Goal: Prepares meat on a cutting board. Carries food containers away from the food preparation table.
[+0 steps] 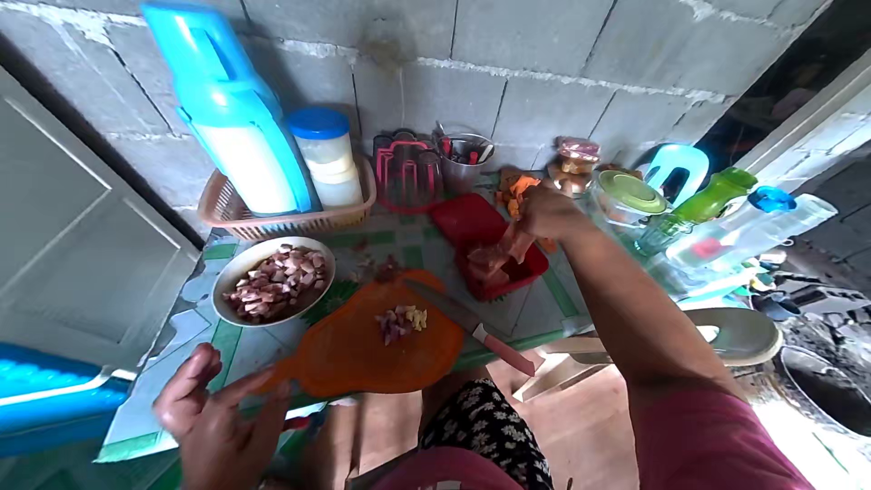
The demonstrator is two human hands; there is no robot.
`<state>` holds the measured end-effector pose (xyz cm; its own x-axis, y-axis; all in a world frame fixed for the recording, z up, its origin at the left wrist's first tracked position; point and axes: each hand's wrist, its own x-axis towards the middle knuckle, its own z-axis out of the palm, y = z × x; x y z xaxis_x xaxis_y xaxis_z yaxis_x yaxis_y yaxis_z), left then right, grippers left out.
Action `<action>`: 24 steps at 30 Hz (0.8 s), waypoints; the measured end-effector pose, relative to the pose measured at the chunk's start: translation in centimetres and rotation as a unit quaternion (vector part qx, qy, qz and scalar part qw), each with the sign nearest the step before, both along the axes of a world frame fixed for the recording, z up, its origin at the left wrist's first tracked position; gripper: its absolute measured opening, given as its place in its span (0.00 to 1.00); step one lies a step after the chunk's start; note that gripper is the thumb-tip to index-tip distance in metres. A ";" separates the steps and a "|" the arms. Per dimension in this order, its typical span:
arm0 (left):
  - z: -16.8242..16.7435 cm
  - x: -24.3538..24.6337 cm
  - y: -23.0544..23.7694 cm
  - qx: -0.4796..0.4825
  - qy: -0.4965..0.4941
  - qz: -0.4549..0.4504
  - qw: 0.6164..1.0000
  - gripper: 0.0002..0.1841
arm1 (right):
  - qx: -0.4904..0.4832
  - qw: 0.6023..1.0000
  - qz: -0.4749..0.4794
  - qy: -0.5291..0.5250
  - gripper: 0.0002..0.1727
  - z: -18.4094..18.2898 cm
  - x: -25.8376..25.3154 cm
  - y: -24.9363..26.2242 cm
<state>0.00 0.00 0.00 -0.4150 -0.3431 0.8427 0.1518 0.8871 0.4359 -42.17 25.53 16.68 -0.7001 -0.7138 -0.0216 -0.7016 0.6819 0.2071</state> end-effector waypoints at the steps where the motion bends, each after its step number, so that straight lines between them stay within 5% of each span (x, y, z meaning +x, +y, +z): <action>1: -0.1 0.1 0.3 0.002 -0.002 -0.003 1.000 0.08 | -0.004 1.000 -0.001 0.009 0.14 -0.5 -0.4 0.3; 5: -1.3 1.7 0.6 0.015 -0.021 0.012 1.000 0.09 | -0.046 0.998 -0.006 -0.035 0.23 -2.6 -0.1 0.8; 9: -2.7 4.9 0.3 0.037 -0.063 0.063 0.995 0.11 | -0.021 0.987 -0.032 -0.155 0.18 -4.9 2.5 0.1; 16: -5.1 7.7 -0.3 0.098 -0.084 0.101 0.986 0.15 | -0.058 0.961 -0.178 -0.203 0.53 -11.3 5.3 -1.7; 24: -6.0 6.4 1.9 0.132 -0.105 0.086 0.982 0.14 | -0.082 0.952 -0.210 -0.205 0.54 -12.0 4.2 -1.9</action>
